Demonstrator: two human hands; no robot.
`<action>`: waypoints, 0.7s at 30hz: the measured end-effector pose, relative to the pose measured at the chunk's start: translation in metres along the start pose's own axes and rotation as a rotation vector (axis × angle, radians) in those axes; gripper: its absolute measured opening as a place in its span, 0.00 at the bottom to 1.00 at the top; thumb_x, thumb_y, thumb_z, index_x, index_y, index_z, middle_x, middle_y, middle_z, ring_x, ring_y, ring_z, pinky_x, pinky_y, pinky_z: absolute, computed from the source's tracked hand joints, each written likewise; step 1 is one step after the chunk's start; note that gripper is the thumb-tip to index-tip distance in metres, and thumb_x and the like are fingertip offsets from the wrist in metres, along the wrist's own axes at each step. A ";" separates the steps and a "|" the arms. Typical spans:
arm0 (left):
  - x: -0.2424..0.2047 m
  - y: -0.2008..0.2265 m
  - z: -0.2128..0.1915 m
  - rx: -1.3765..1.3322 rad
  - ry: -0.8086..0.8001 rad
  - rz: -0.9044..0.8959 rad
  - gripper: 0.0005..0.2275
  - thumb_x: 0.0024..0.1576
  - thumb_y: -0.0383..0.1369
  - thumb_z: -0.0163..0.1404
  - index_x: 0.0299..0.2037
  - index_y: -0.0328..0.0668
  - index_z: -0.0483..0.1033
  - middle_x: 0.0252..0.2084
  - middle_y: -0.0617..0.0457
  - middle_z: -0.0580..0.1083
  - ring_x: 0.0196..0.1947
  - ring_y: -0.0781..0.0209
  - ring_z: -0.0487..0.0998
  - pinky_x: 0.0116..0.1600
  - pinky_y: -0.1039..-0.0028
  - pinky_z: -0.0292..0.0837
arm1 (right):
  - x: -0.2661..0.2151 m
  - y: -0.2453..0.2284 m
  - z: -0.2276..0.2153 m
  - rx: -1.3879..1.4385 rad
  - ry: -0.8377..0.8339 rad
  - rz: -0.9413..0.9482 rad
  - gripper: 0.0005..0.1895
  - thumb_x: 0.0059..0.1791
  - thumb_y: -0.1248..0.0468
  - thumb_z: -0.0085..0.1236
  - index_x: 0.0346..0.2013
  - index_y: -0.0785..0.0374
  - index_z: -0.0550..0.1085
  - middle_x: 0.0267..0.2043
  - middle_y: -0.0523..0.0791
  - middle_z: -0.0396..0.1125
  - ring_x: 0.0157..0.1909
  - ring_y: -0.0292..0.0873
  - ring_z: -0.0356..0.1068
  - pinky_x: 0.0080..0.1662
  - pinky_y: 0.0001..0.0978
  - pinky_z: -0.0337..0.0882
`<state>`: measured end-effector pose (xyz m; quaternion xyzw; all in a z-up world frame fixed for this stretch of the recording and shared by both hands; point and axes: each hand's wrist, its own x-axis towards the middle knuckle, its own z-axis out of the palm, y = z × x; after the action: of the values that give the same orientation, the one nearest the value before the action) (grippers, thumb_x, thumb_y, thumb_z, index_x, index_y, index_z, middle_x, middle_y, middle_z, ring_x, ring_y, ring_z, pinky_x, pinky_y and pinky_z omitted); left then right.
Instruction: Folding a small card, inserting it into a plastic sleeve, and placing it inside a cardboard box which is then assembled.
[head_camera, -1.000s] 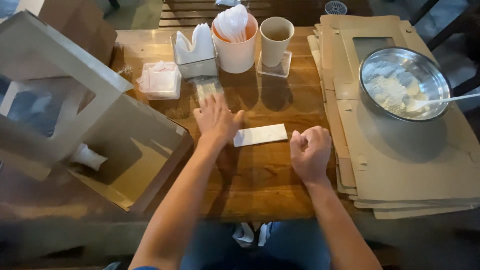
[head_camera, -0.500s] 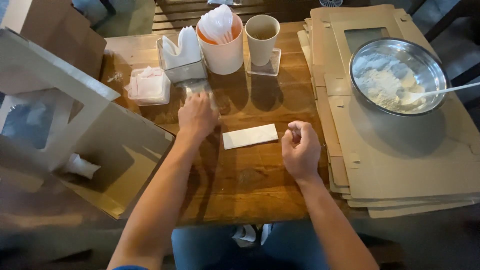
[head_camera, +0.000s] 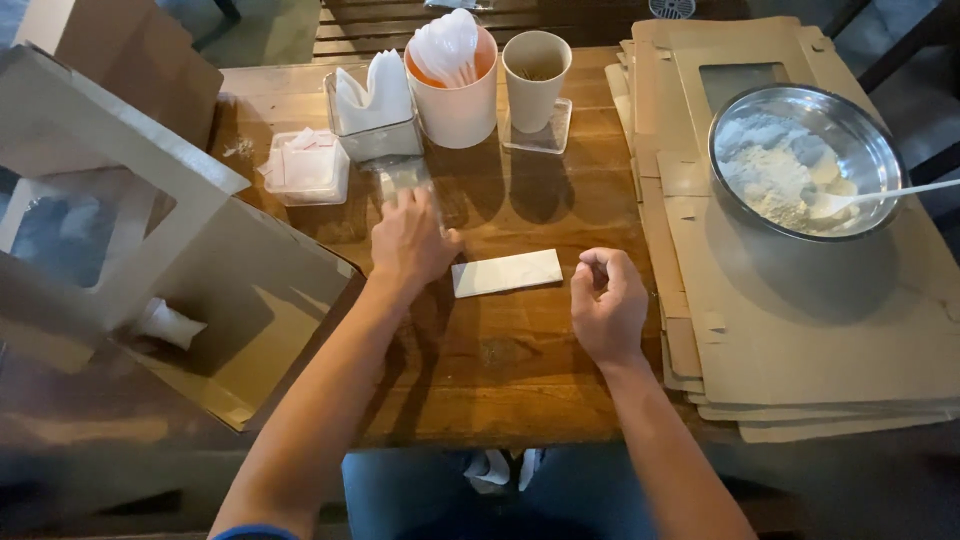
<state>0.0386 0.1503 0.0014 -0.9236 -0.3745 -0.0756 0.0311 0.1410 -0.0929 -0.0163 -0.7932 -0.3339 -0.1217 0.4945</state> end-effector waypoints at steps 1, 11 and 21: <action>0.002 -0.001 0.010 -0.001 0.001 -0.002 0.23 0.47 0.48 0.56 0.46 0.43 0.68 0.44 0.51 0.70 0.47 0.46 0.77 0.40 0.53 0.82 | 0.000 -0.001 0.000 0.000 -0.001 -0.002 0.05 0.50 0.69 0.54 0.40 0.61 0.76 0.27 0.45 0.67 0.32 0.46 0.70 0.37 0.38 0.72; 0.023 -0.037 0.035 -0.199 -0.114 0.072 0.09 0.55 0.34 0.51 0.35 0.38 0.81 0.35 0.43 0.76 0.37 0.38 0.83 0.36 0.50 0.82 | 0.000 -0.004 -0.002 0.035 -0.004 0.008 0.05 0.50 0.70 0.55 0.38 0.61 0.77 0.27 0.47 0.69 0.31 0.48 0.71 0.34 0.39 0.72; 0.028 -0.039 -0.034 -0.417 -0.167 -0.052 0.10 0.59 0.35 0.45 0.41 0.35 0.70 0.39 0.31 0.77 0.43 0.28 0.81 0.46 0.44 0.77 | 0.000 -0.006 -0.002 0.031 0.012 0.021 0.05 0.49 0.69 0.55 0.37 0.61 0.77 0.25 0.44 0.67 0.30 0.45 0.70 0.34 0.37 0.73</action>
<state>0.0276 0.1940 0.0399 -0.9031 -0.3759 -0.0755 -0.1936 0.1373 -0.0930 -0.0107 -0.7880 -0.3244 -0.1161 0.5102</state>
